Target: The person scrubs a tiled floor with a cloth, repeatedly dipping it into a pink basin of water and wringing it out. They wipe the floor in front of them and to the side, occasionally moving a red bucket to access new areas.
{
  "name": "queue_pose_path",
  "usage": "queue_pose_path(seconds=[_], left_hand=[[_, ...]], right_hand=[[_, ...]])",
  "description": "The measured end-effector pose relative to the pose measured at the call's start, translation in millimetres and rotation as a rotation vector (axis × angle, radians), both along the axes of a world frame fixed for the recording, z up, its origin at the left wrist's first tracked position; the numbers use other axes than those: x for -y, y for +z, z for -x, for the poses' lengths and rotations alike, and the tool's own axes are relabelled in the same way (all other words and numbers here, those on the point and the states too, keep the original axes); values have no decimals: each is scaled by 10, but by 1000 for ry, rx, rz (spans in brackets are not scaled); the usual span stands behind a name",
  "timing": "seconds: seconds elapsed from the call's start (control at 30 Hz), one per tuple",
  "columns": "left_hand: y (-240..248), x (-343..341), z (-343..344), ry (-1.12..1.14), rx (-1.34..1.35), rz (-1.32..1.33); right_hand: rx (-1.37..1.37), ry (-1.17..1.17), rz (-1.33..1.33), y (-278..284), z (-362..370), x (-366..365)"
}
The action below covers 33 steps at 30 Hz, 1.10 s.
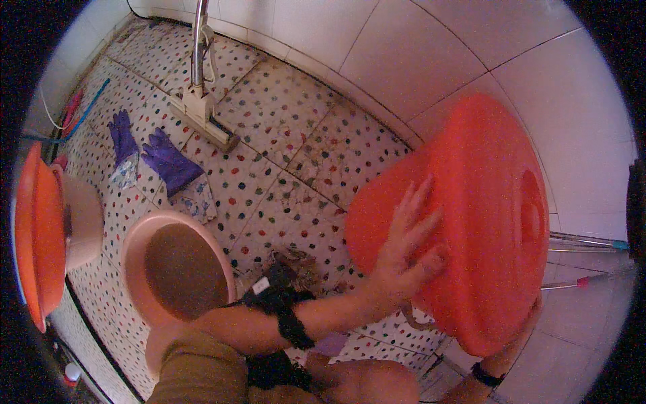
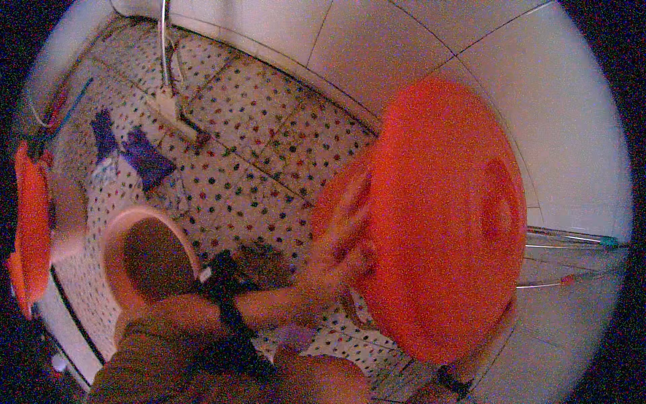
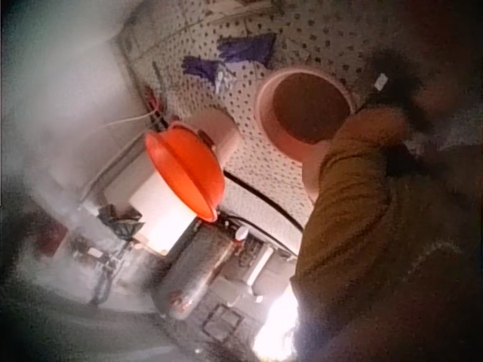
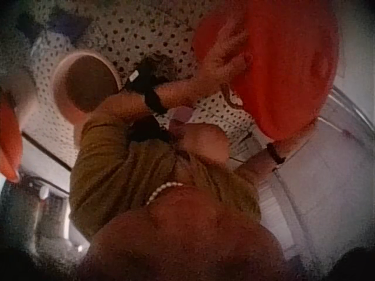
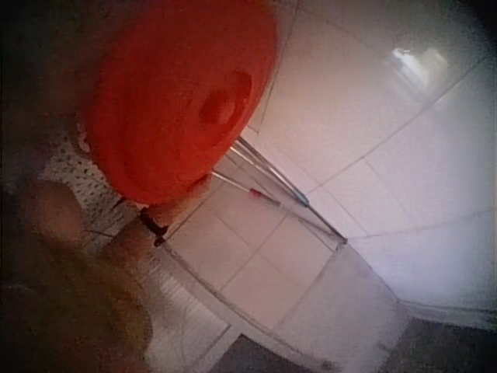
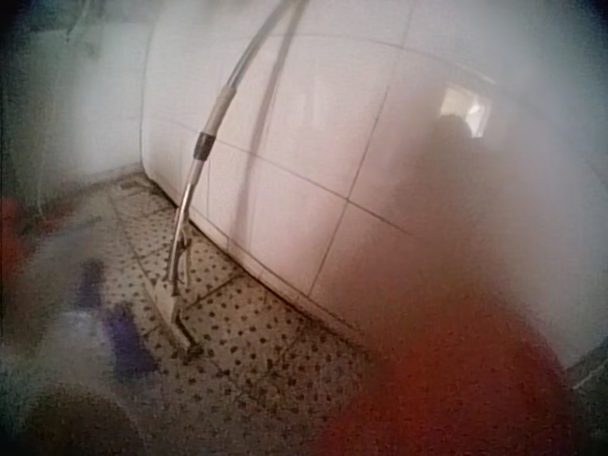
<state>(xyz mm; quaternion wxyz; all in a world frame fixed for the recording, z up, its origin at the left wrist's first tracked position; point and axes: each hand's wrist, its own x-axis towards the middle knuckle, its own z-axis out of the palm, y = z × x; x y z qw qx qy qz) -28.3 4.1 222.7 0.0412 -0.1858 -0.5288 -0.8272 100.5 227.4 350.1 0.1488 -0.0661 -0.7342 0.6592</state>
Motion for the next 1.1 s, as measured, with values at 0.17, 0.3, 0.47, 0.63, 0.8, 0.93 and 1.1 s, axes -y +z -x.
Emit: queue_pose_path(seconds=[0.17,0.3,0.47,0.63,0.8,0.93,1.1], left_hand=[[64,-390,-383,136,-35,15],[12,-741,-543,239,-83,29],[29,-1009,-927,168,27,41],[-57,-1213,-1298,92,30,94],[-228,-1084,-1514,-84,137,180],[-347,-939,-1435,-18,0,218],[-281,-574,-1266,-25,-85,274]], right_hand=[[89,-58,36,14,68,-435],[200,-258,61,78,248,-996],[260,-336,-68,16,427,-1367],[84,142,-17,62,266,-1318],[164,-71,-243,0,241,-1436],[275,-249,-237,-92,262,-1592],[256,-324,116,-40,90,-1596]])
